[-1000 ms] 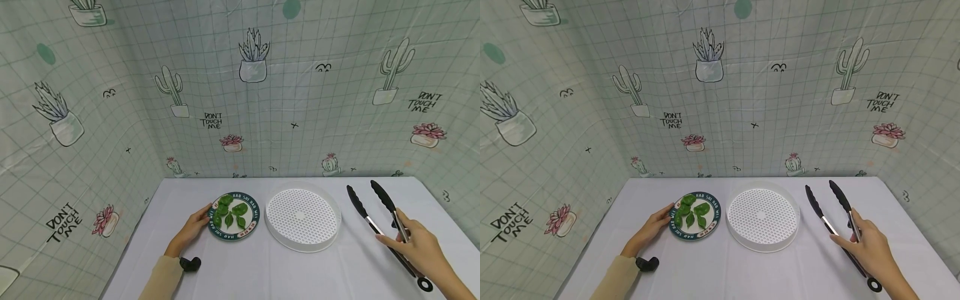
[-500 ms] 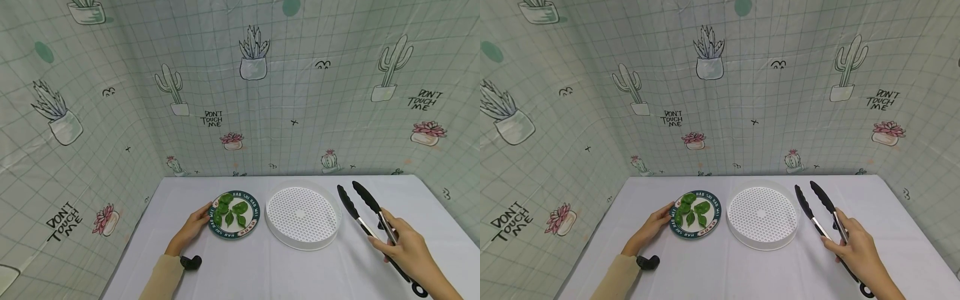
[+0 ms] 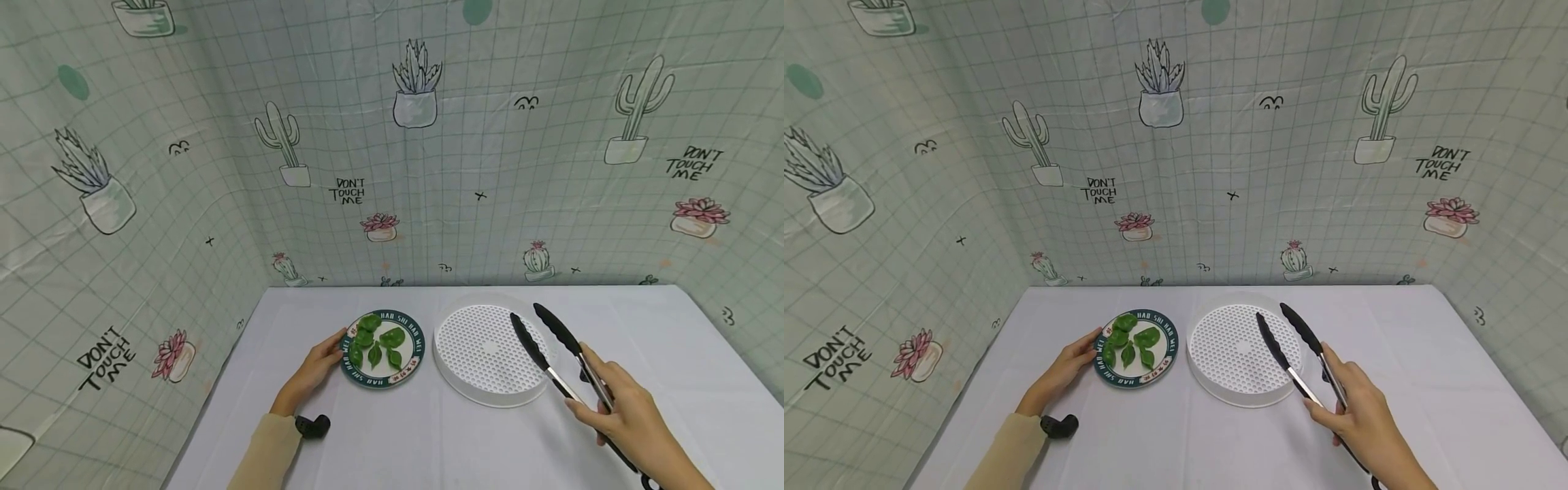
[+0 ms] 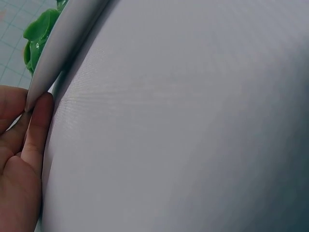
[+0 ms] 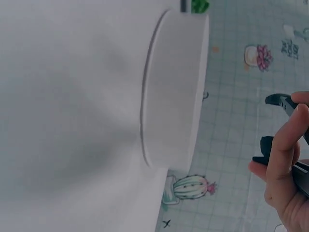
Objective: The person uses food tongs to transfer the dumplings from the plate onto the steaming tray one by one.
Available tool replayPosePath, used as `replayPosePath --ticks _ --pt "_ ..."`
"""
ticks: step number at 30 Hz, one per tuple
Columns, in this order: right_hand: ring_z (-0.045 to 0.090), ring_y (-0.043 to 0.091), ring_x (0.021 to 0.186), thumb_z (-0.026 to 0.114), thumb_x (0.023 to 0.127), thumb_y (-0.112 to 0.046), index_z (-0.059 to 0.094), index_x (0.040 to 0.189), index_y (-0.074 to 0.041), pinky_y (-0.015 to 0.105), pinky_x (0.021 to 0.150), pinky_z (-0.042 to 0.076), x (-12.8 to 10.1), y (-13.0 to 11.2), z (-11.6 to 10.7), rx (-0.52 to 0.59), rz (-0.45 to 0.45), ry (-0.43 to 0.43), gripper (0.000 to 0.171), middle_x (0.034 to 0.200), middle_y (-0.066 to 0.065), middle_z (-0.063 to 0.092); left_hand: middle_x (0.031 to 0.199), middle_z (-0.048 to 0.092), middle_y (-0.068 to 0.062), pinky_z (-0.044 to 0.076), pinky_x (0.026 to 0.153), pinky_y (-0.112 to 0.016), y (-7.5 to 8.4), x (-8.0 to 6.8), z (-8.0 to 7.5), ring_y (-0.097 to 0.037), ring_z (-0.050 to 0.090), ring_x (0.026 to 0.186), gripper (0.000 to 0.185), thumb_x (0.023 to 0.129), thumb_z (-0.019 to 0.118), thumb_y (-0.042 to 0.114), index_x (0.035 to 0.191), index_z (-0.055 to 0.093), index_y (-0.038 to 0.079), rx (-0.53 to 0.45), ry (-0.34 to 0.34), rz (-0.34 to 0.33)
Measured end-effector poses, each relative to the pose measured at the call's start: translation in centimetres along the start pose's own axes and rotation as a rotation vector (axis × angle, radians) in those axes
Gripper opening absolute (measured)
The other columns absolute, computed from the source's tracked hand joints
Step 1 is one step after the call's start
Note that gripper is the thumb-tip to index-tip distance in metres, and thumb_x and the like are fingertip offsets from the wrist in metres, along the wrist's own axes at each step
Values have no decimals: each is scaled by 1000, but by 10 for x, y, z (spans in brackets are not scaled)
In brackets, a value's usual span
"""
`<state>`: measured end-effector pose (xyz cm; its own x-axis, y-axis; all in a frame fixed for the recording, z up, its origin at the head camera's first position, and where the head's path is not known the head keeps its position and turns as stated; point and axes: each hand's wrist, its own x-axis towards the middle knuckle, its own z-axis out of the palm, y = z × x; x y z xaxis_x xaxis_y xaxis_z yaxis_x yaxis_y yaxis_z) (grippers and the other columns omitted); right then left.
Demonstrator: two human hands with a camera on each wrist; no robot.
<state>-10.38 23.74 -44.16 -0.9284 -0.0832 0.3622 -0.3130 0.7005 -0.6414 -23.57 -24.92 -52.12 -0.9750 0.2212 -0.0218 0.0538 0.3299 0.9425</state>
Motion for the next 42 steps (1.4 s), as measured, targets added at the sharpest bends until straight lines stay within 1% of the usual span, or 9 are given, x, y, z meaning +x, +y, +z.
replayPosePath --ticks 7,15,22,29,32,36,38,40,42 --pt "44 -3 39 83 79 -6 41 151 -1 23 43 43 -3 -20 22 104 -44 -78 84 87 4 45 153 35 -27 22 117 -53 -1 1 -1 -42 34 141 51 100 47 -5 150 36 -7 1 14 -13" --pt "47 -4 37 78 85 -8 38 151 3 23 40 45 -6 -38 49 293 -80 -192 78 101 9 51 152 38 -27 23 117 -53 0 2 0 -41 35 141 52 100 50 -3 150 37 -6 23 30 -18" --pt "50 3 37 75 90 -17 34 152 3 28 36 48 0 -61 73 440 17 -376 77 104 15 50 151 40 -27 23 117 -54 -2 4 0 -41 34 141 51 99 50 -2 149 38 -5 42 33 -16" --pt "53 11 37 77 87 -19 37 150 7 31 35 49 5 -75 100 460 73 -430 79 116 29 52 152 37 -27 21 117 -54 1 2 0 -41 31 142 51 101 48 -2 150 37 -5 28 9 -18" --pt "66 23 63 80 84 -20 41 148 6 33 49 56 7 -78 108 401 50 -397 79 125 32 53 152 38 -27 20 118 -53 0 2 0 -40 31 143 51 101 48 -2 151 36 -5 16 1 -26" --pt "61 32 86 83 81 -19 45 143 10 30 59 56 12 -81 119 357 36 -365 79 129 31 55 151 39 -27 20 118 -52 -1 2 0 -40 31 143 51 101 48 -2 150 37 -5 6 6 -22" --pt "59 29 86 84 79 -19 47 142 11 28 58 54 14 -82 124 356 48 -364 79 128 30 55 151 39 -27 19 118 -52 -1 2 0 -40 32 142 51 100 48 -3 150 37 -6 1 10 -25" --pt "58 30 98 85 78 -20 49 140 12 29 65 54 17 -83 130 337 46 -351 78 129 30 56 151 39 -27 19 118 -52 -2 2 0 -40 32 142 51 100 48 -3 150 37 -6 -3 9 -27" --pt "56 31 100 86 77 -20 49 139 13 29 66 53 19 -84 135 319 47 -348 79 124 28 58 151 39 -27 20 118 -52 -2 2 0 -40 33 142 51 101 48 -3 150 36 -6 -8 9 -29"
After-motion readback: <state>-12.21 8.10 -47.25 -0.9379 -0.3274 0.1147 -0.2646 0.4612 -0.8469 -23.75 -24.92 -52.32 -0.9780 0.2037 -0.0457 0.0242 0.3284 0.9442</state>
